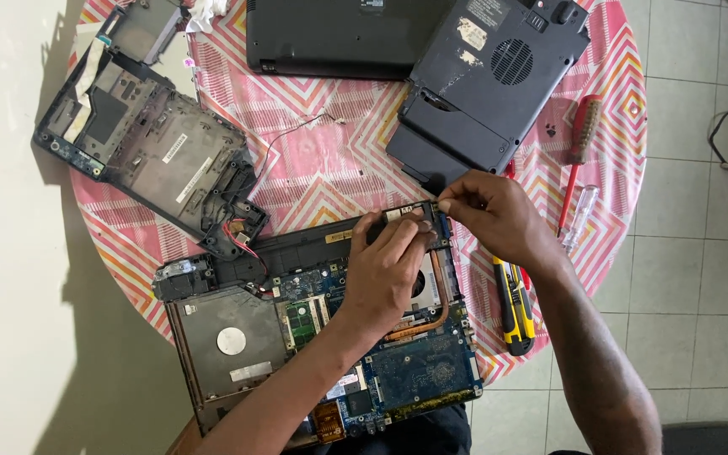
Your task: The person uses a screwdriver to remove screws from a laptop motherboard and then disconnects several internal cables. The work is performed on a patterned cloth surface with other laptop parts nearby.
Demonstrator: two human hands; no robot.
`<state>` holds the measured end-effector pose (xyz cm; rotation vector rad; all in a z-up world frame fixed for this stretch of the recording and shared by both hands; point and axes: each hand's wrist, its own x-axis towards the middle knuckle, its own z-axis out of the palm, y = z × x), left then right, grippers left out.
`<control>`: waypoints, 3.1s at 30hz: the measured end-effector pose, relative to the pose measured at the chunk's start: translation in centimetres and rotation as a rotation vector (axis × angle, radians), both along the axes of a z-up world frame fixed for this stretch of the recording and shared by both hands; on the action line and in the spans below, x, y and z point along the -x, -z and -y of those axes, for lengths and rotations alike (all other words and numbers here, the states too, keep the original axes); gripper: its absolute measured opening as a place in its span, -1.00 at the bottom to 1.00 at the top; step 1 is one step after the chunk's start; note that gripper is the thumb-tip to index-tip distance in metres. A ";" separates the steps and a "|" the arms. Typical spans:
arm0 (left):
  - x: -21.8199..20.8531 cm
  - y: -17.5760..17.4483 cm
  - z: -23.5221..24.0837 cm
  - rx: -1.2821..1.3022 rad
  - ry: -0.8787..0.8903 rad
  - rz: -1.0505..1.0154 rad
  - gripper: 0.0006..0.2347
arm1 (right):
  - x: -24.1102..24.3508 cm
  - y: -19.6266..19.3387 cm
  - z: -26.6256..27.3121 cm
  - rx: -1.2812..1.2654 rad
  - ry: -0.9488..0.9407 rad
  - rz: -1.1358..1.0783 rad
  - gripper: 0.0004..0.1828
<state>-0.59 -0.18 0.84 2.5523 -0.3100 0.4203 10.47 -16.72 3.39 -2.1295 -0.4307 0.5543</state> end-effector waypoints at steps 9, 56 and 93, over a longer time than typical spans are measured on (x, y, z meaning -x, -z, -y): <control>-0.1 0.5 0.0 -0.004 0.010 -0.018 -0.91 | -0.3 -0.2 -0.9 0.084 -0.043 0.016 -0.88; 2.4 0.5 -0.8 0.030 0.024 0.092 -0.88 | -0.3 -3.3 -3.1 0.229 0.029 -0.230 -0.91; 15.3 -4.0 -9.8 -0.003 0.037 -0.241 -0.77 | 18.5 -3.6 -0.7 0.044 0.267 -0.283 -0.92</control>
